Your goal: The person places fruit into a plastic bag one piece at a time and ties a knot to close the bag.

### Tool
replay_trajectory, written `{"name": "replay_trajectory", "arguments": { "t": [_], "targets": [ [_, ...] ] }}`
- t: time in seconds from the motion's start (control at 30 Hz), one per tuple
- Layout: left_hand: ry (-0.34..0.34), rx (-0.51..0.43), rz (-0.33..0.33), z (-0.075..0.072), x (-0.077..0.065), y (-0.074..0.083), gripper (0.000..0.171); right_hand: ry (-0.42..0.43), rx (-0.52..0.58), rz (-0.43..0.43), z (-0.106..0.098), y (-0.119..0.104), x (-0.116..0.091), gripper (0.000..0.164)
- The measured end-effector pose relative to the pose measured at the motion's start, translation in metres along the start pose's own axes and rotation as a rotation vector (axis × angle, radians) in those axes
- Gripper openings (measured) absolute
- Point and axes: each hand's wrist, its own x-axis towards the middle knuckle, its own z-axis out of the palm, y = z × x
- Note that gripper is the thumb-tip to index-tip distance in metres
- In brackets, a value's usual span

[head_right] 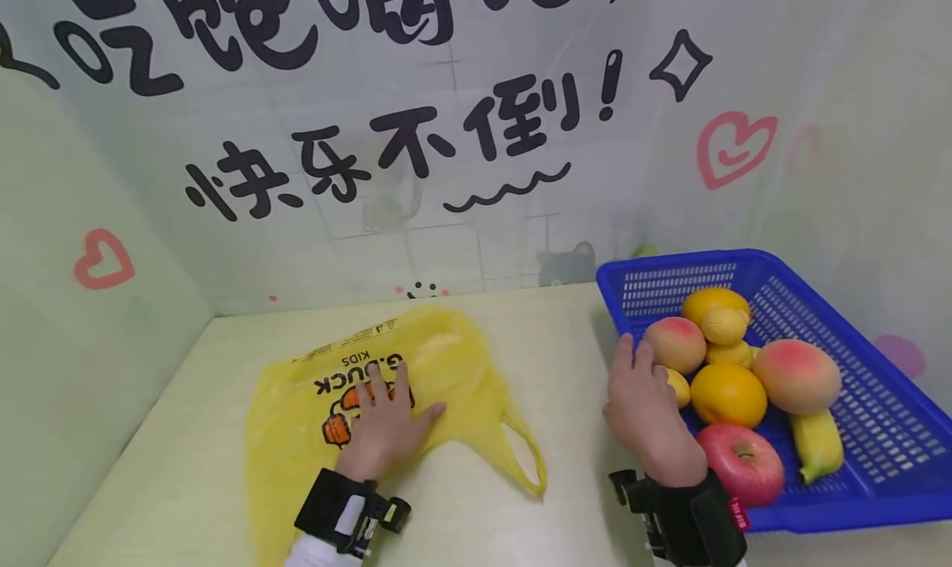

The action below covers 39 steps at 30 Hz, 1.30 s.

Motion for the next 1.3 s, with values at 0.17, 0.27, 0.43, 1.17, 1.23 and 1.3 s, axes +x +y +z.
{"name": "replay_trajectory", "arguments": {
  "t": [0.17,0.27,0.43,1.17,1.23,1.3],
  "targets": [
    [-0.173,-0.093,0.137,-0.039,-0.005,-0.005,0.070,-0.016,-0.002,-0.006,-0.001,-0.001,-0.001,0.083],
    [-0.254,-0.029,0.180,-0.064,-0.012,-0.014,0.061,-0.006,-0.002,-0.018,-0.001,0.000,-0.001,0.082],
    [-0.334,0.049,0.189,-0.077,-0.013,-0.034,0.053,0.023,0.003,-0.032,0.000,0.000,-0.002,0.074],
    [-0.347,0.054,0.068,-0.028,-0.013,-0.003,0.078,0.068,-0.026,-0.029,0.001,-0.002,-0.004,0.064],
    [-0.349,0.053,0.063,-0.028,-0.014,0.001,0.078,0.092,-0.037,-0.029,0.001,-0.003,-0.004,0.065],
    [-0.346,0.060,0.064,-0.028,-0.015,0.003,0.080,0.118,-0.049,-0.037,0.000,-0.003,-0.004,0.067]
  ]
}}
